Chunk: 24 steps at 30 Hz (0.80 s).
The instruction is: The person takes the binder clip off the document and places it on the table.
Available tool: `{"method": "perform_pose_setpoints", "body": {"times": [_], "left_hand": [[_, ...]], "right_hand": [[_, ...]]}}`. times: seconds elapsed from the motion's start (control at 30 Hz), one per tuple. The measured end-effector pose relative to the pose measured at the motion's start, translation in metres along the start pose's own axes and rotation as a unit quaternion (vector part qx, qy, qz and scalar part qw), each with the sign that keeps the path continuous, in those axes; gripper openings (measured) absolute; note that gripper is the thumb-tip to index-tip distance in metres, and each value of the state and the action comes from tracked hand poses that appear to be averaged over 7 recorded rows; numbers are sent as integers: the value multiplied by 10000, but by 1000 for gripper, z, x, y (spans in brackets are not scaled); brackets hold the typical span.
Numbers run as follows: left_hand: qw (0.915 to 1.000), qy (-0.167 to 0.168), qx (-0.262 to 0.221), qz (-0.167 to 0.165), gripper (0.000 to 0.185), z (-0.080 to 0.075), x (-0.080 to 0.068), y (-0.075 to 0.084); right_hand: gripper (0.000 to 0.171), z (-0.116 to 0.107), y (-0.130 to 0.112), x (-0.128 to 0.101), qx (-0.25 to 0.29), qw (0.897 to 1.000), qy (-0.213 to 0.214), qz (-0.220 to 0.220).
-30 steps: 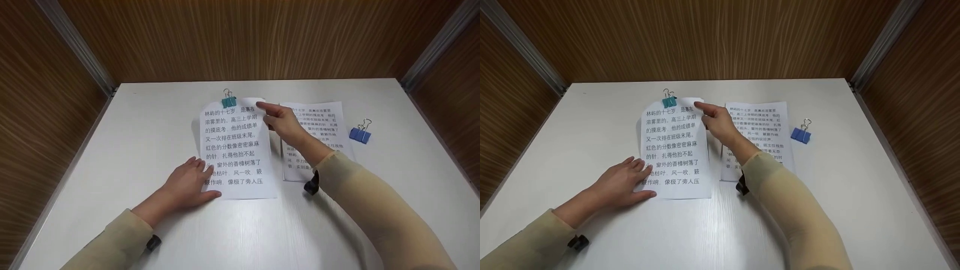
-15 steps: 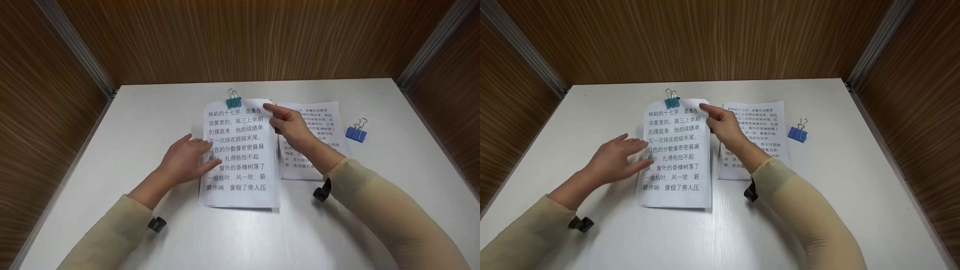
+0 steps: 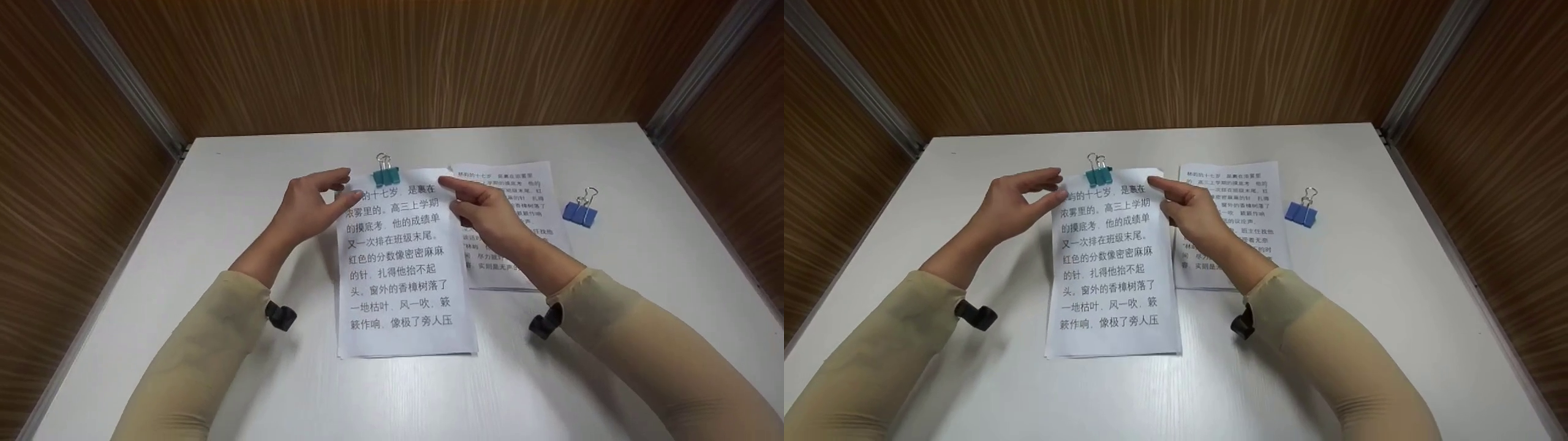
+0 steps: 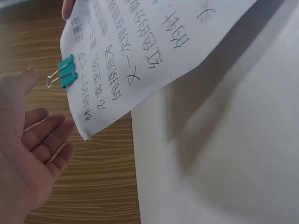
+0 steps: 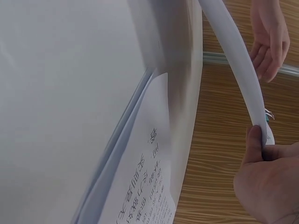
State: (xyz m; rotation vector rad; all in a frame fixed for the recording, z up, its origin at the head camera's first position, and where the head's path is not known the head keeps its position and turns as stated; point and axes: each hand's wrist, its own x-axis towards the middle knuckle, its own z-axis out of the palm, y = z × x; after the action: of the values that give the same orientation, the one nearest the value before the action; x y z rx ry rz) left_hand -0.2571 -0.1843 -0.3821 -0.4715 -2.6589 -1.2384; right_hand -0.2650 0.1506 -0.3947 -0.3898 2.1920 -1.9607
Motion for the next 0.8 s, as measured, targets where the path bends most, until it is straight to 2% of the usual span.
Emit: {"method": "perform_pose_setpoints", "body": {"times": [0.13, 0.23, 0.33, 0.53, 0.8], "left_hand": [[9974, -247, -578, -345, 69, 1, 10, 1], [9952, -397, -791, -413, 70, 1, 16, 2], [9933, -563, -927, -407, 71, 1, 20, 3], [9877, -782, -1326, -290, 68, 3, 24, 2], [9830, -1012, -1521, -195, 66, 6, 26, 5]], "right_hand": [[50, 0, -2, -7, -86, 9999, -74, 0], [49, 0, -4, -11, -170, 9997, -161, 14], [49, 1, -4, -16, -313, 9993, -197, 15], [49, 3, -4, -20, -246, 9994, -225, 92], [47, 3, -2, -23, -395, 9988, -287, 18]]}}
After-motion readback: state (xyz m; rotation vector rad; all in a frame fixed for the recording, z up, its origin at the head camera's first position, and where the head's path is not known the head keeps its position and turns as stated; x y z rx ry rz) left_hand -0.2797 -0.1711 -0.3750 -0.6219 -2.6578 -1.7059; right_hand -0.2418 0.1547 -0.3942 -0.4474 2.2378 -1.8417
